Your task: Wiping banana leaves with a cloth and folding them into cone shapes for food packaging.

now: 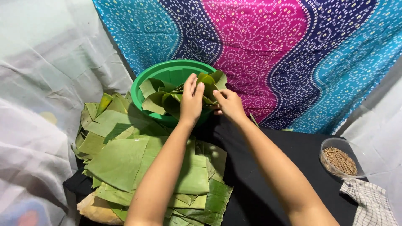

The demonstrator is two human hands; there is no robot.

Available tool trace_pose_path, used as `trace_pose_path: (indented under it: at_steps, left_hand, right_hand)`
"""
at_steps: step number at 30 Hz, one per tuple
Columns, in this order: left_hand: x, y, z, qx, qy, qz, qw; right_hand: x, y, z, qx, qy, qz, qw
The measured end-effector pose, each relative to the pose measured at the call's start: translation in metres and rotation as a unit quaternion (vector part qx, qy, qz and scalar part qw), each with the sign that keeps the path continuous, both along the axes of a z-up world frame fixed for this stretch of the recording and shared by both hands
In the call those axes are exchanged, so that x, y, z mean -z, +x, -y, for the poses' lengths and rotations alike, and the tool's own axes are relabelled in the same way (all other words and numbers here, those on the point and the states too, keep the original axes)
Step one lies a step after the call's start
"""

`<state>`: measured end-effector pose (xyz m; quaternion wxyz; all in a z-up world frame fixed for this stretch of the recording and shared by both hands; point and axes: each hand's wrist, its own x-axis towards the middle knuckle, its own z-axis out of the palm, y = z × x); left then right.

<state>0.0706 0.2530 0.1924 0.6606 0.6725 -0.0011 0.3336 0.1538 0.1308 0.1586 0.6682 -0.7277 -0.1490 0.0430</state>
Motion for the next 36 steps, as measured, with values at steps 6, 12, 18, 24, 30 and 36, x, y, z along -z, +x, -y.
trace_pose_path:
  at_steps: [6,12,18,24,30,36]
  left_hand:
    - [0.031,0.010,-0.012,0.015,-0.037,0.016,0.999]
    - [0.053,-0.064,-0.006,-0.001,0.185,-0.002,0.983]
    - [0.144,-0.172,-0.055,-0.111,0.348,-0.081,0.927]
    - [0.174,-0.244,-0.116,-0.225,0.419,-0.325,0.817]
    - [0.135,-0.275,-0.114,-0.060,0.468,-0.448,0.759]
    - [0.139,-0.256,-0.102,-0.043,0.511,-0.435,0.740]
  right_hand:
    - [0.020,0.015,-0.002,0.021,-0.074,0.031,0.997]
    - [0.018,-0.050,0.029,0.056,-0.059,0.195,0.977]
    - [0.121,-0.103,0.033,-0.053,-0.015,0.167,0.984]
    - [0.124,-0.155,0.016,-0.143,-0.279,0.084,0.946]
    - [0.136,-0.155,0.016,-0.138,-0.310,0.038,0.940]
    - [0.144,-0.134,0.008,-0.168,0.056,-0.190,0.966]
